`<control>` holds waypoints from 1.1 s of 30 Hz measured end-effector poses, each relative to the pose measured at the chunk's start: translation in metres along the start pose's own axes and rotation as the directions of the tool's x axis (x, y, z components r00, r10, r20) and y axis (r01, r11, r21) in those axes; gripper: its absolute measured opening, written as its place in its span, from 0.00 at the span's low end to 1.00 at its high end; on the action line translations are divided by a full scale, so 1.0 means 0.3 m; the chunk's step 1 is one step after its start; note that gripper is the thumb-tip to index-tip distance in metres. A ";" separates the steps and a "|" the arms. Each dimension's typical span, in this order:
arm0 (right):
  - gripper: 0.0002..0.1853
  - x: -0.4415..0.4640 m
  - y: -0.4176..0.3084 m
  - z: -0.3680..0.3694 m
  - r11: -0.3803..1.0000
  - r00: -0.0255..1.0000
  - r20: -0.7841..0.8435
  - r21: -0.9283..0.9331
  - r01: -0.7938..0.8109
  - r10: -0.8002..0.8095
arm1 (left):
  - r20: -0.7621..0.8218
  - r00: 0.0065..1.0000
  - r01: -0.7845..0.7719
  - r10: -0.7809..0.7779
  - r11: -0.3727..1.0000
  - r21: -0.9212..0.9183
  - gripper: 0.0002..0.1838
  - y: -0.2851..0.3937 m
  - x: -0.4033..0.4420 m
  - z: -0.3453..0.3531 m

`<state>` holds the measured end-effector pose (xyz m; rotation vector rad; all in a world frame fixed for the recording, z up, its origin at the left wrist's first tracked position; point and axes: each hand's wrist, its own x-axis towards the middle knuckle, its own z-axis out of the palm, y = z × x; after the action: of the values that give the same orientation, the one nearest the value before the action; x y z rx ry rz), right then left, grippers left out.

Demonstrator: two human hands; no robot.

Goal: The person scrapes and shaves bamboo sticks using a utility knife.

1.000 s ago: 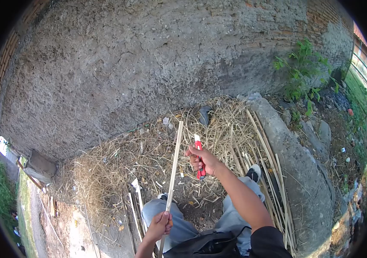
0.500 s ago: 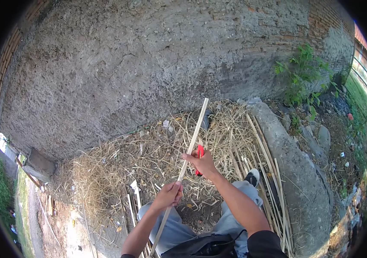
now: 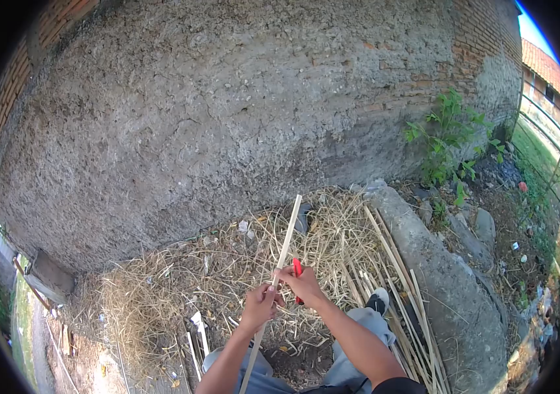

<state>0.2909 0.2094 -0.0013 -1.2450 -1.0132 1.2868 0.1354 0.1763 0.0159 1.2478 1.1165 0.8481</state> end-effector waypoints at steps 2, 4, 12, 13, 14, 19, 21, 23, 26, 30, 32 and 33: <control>0.16 0.008 -0.019 -0.014 0.992 0.997 -0.026 0.109 -0.066 0.070 | -0.024 0.999 0.028 -0.029 0.999 -0.025 0.15 -0.027 -0.007 -0.002; 0.15 0.027 -0.026 -0.025 0.986 0.996 -0.043 0.151 -0.069 0.077 | -0.004 0.999 0.054 -0.054 0.998 -0.034 0.15 -0.055 -0.022 -0.006; 0.11 0.028 0.000 -0.019 0.998 0.999 -0.039 0.055 -0.035 0.037 | -0.019 0.999 0.031 -0.034 0.993 -0.118 0.17 -0.079 -0.030 0.007; 0.12 0.020 -0.005 -0.013 0.998 0.999 -0.002 0.046 -0.045 0.045 | -0.025 0.999 0.034 -0.038 0.992 -0.120 0.17 -0.076 -0.024 0.007; 0.12 0.015 -0.003 -0.010 0.999 0.999 0.034 -0.005 -0.036 0.036 | 0.038 0.998 0.065 -0.059 0.985 -0.158 0.18 -0.070 -0.016 0.003; 0.12 0.039 -0.002 -0.061 0.960 0.961 0.248 -0.277 -0.052 0.124 | 0.143 0.974 0.209 -0.176 0.942 -0.263 0.18 -0.112 -0.007 0.010; 0.12 0.061 0.014 -0.100 0.945 0.919 0.394 -0.301 0.126 0.003 | 0.118 0.976 0.209 -0.184 0.944 -0.257 0.17 -0.125 -0.022 0.036; 0.12 0.081 0.040 -0.146 0.912 0.905 0.421 -0.394 0.119 0.064 | 0.105 0.976 0.208 -0.190 0.957 -0.204 0.16 -0.124 -0.042 0.043; 0.14 0.057 -0.011 -0.162 0.664 0.988 0.149 -0.743 0.080 0.048 | 0.166 0.948 0.304 -0.270 0.922 -0.241 0.14 -0.108 -0.062 0.036; 0.13 0.031 0.004 -0.174 0.347 0.970 0.175 -0.911 0.225 -0.169 | 0.229 0.901 0.427 -0.369 0.853 -0.302 0.12 -0.088 -0.079 0.033; 0.13 0.026 -0.011 -0.149 0.302 0.972 0.170 -0.929 0.214 -0.164 | 0.246 0.883 0.464 -0.400 0.824 -0.325 0.12 -0.089 -0.083 0.032; 0.12 0.024 -0.012 -0.139 0.253 0.971 0.171 -0.945 0.209 -0.164 | 0.250 0.880 0.468 -0.403 0.823 -0.322 0.12 -0.092 -0.082 0.035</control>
<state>0.3331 0.2136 -0.0029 -1.8925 -2.0825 0.3440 0.1363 0.1456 -0.0072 0.6870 0.9898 0.5523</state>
